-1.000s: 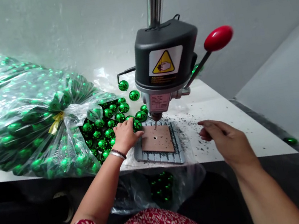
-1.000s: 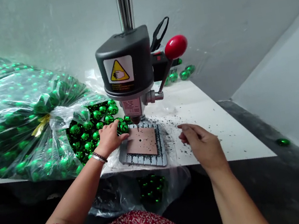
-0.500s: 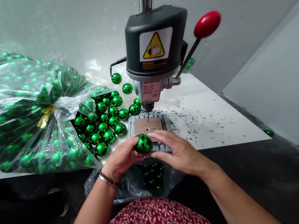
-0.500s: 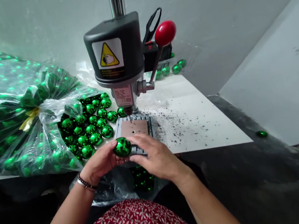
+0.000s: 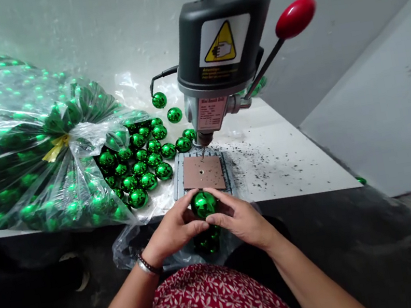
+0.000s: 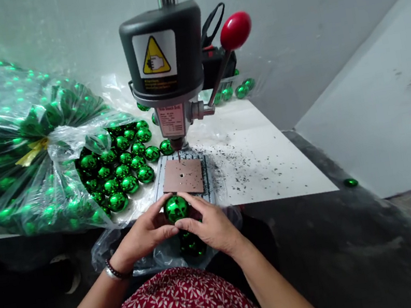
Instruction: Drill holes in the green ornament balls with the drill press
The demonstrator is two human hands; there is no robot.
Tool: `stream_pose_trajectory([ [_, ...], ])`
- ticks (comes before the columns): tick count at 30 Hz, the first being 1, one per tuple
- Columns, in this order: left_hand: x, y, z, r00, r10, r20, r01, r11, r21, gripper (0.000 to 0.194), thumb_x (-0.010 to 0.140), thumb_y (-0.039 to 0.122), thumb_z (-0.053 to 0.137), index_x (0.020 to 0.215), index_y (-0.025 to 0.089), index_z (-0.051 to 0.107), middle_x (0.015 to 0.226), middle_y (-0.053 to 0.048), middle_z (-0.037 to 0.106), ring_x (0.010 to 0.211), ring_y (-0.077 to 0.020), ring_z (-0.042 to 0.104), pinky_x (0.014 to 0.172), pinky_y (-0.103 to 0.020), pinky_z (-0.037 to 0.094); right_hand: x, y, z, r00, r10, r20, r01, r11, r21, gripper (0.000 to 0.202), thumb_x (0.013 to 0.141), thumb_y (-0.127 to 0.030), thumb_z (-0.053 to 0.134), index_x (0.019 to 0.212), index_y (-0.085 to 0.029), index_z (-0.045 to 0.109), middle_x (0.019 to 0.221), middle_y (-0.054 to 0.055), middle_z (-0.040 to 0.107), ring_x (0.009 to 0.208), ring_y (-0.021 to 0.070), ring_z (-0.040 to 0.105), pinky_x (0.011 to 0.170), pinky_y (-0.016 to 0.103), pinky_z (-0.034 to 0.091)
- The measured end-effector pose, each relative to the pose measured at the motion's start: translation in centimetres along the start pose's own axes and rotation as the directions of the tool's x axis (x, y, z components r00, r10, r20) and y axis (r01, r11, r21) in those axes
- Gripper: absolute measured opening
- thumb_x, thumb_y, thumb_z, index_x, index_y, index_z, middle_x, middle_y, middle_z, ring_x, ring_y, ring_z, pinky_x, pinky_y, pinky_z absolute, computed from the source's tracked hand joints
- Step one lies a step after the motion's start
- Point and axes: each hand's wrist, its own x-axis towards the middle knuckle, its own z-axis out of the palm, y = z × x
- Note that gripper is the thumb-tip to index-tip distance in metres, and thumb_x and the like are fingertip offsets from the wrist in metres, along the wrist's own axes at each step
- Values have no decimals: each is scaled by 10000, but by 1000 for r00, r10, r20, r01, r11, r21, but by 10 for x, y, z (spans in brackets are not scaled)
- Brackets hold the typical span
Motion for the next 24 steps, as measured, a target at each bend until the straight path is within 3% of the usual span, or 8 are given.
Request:
stream_pose_trajectory([
  [4,2,-6,4,985,110,-136,-67,955,290,676,690,323,769,1305,220,510,1322,-122,555,1231,-276,499,1081,-459,359,-2,-2,1,998,61,31,-61,998,3,652,774,-598,558,1322,-247,518,1315,58,538,1213,152,547,1092,311,443],
  [8,5,2,8,973,133,-189,-54,926,373,588,668,284,762,1213,205,556,1228,-114,602,1155,-261,539,1026,-431,408,0,-6,1,997,79,-4,-79,997,17,573,817,-582,500,1273,-242,566,1289,60,555,1174,133,564,1053,275,463],
  [11,14,13,6,967,2,-253,45,982,182,459,723,319,704,1145,199,571,1020,-54,639,882,-177,607,796,-318,498,3,-5,-2,993,104,-59,-102,994,34,560,831,-577,475,1265,-236,567,1235,62,586,1041,103,609,934,232,510],
  [15,41,23,-5,912,-216,-348,142,963,-227,401,759,425,664,1061,177,574,727,43,539,493,-41,435,472,-187,353,6,1,-15,976,159,-148,-154,987,44,536,829,-586,462,1165,-202,625,1090,71,641,843,74,614,768,187,508],
  [17,57,26,-10,901,-237,-362,128,946,-299,370,728,421,699,968,162,587,671,66,485,449,-13,364,429,-169,285,5,4,-23,968,186,-171,-179,982,53,535,820,-594,467,1117,-186,646,947,63,662,739,61,595,720,177,494],
  [20,79,28,-13,908,-255,-334,127,924,-360,337,690,368,740,896,157,577,662,71,481,449,-2,387,417,-155,266,2,9,-32,958,215,-188,-205,976,74,551,812,-611,465,1095,-176,652,789,43,648,685,61,585,675,167,477],
  [24,94,27,-11,902,-304,-305,178,909,-378,327,687,301,751,926,160,580,697,57,528,476,-7,470,436,-147,312,-1,17,-37,948,244,-202,-228,968,102,571,804,-630,460,1087,-173,652,776,44,649,694,72,597,630,163,463],
])
